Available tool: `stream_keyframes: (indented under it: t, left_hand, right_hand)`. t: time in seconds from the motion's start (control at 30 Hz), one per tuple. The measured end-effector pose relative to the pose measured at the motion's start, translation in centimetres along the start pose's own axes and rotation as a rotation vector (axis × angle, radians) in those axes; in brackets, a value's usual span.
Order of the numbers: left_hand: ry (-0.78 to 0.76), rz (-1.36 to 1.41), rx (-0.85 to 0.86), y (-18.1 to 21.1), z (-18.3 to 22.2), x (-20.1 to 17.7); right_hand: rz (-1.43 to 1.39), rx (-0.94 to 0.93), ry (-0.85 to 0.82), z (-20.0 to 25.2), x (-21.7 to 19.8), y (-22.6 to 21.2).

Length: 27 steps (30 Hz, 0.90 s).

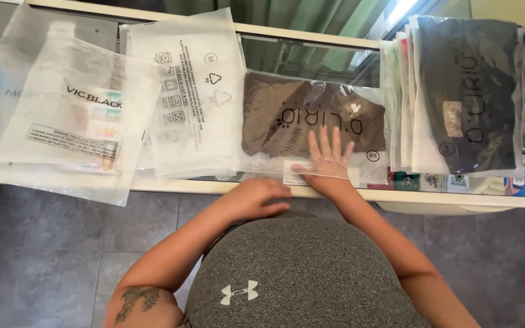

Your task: The person is taking individual clothing items from a shelf, folding them, and placing them into clear plastic bags on a glass counter.

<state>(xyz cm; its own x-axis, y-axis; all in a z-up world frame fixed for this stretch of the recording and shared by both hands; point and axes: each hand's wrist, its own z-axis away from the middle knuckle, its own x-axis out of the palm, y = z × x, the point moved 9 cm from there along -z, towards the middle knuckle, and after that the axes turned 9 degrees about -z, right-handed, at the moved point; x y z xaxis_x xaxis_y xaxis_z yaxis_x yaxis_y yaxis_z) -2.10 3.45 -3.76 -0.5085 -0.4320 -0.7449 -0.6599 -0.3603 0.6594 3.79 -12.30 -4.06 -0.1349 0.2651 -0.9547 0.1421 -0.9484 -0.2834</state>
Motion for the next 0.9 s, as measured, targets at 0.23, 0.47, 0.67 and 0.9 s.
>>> stream_keyframes:
  t: [0.23,0.47,0.67,0.9]
  left_hand:
    - [-0.024,-0.600,-0.174,-3.6,-2.0,-5.1]
    - [0.410,-0.530,-0.199,-1.6,-10.8,-12.2]
    - [0.308,-0.572,-0.407,-8.7,-12.7,-9.4]
    - [0.157,-0.527,-0.546,-10.9,-12.3,-8.3]
  right_hand:
    - [0.056,0.114,-0.293,7.6,-0.1,4.4]
    - [-0.007,0.094,0.322,-1.2,-10.6,6.1]
    - [-0.066,0.121,0.266,-5.9,-6.4,7.2]
    - [-0.184,0.216,0.138,-5.9,-5.6,7.8]
